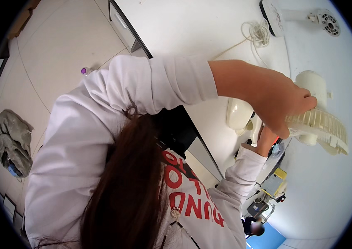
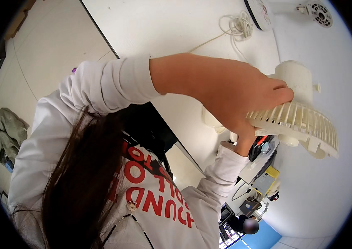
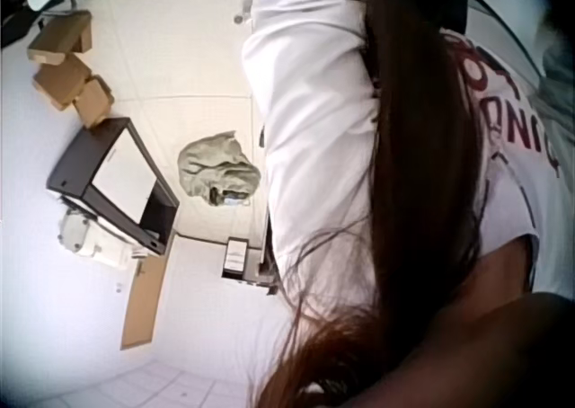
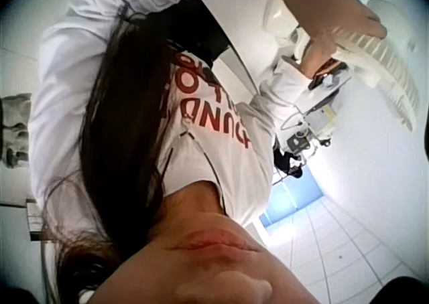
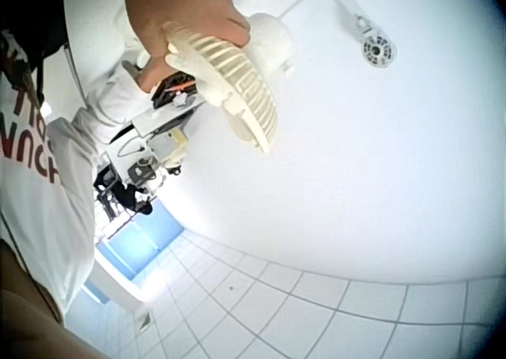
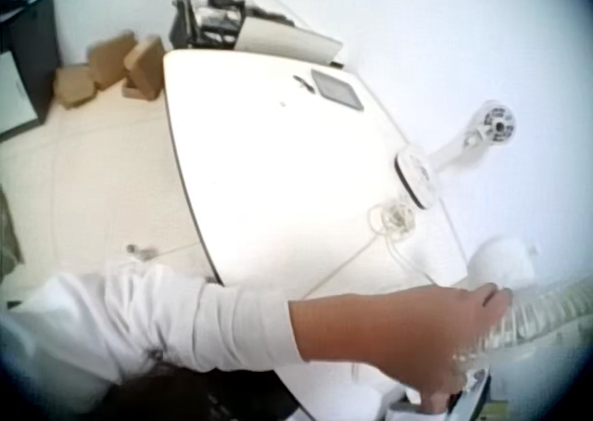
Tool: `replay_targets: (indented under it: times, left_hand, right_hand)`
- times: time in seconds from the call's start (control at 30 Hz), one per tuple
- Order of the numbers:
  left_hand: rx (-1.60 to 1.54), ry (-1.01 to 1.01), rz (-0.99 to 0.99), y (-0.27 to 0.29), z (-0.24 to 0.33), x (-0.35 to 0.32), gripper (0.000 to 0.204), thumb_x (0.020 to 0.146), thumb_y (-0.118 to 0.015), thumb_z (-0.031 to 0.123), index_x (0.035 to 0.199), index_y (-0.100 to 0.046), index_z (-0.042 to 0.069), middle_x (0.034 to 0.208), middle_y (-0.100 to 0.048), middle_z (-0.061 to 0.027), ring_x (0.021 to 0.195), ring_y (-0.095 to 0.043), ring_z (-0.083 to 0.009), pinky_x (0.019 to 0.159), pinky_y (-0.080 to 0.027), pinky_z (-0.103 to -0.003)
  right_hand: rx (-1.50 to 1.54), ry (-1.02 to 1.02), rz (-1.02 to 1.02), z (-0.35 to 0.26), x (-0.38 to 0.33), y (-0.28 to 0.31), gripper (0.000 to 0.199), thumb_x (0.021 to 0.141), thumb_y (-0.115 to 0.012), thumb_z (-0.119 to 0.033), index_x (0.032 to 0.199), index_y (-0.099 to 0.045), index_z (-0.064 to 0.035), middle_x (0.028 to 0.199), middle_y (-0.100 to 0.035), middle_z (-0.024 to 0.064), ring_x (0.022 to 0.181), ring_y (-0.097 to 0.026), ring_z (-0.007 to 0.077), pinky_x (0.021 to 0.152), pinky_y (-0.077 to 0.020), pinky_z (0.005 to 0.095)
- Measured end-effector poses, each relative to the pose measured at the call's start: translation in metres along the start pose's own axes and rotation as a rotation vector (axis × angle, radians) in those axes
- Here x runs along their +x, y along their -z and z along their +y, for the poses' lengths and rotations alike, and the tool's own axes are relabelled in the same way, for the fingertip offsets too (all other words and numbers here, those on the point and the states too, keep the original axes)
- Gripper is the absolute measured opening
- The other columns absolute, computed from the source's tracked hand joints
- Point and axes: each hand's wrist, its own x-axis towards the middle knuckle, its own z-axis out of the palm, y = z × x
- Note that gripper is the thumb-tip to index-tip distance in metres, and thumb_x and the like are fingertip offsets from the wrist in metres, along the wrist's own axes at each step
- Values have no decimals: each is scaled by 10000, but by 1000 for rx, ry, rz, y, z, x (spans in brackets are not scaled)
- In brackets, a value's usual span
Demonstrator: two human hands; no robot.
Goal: The person assembles a white table fan on a white desk. They attach the fan head to the stand, insert the fan blades, secure the front grille, and connect the power cord to the base.
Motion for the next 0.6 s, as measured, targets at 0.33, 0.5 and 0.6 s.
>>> replay_targets:
  times: [0.33, 0.5, 0.6]
  left_hand:
    - [-68, 92, -59, 9, -3, -13, 643, 693, -737, 306, 1171, -427, 8, 1021, -579, -152, 919, -606, -321, 771, -489, -374]
    - [-24, 156, -146, 17, 7, -11, 699, 705, -708, 265, 1266, -382, 3, 1109, -575, -162, 987, -596, -300, 807, -486, -358]
    - [-80, 119, -162, 20, 5, -12, 736, 703, -718, 283, 1290, -378, -3, 1138, -561, -177, 1049, -572, -287, 840, -474, -348]
  right_hand:
    - [-123, -32, -79, 1, 4, -5, 352, 885, -589, -183, 1164, -546, 27, 1168, -598, 113, 998, -563, 192, 869, -444, 330]
    - [-281, -44, -156, 10, 3, -1, 350, 878, -594, -181, 1152, -554, 34, 1165, -604, 115, 988, -568, 193, 869, -443, 331]
    - [-291, 16, -185, 6, 0, -2, 377, 855, -593, -174, 1159, -557, 46, 1171, -604, 124, 1034, -564, 203, 921, -416, 327]
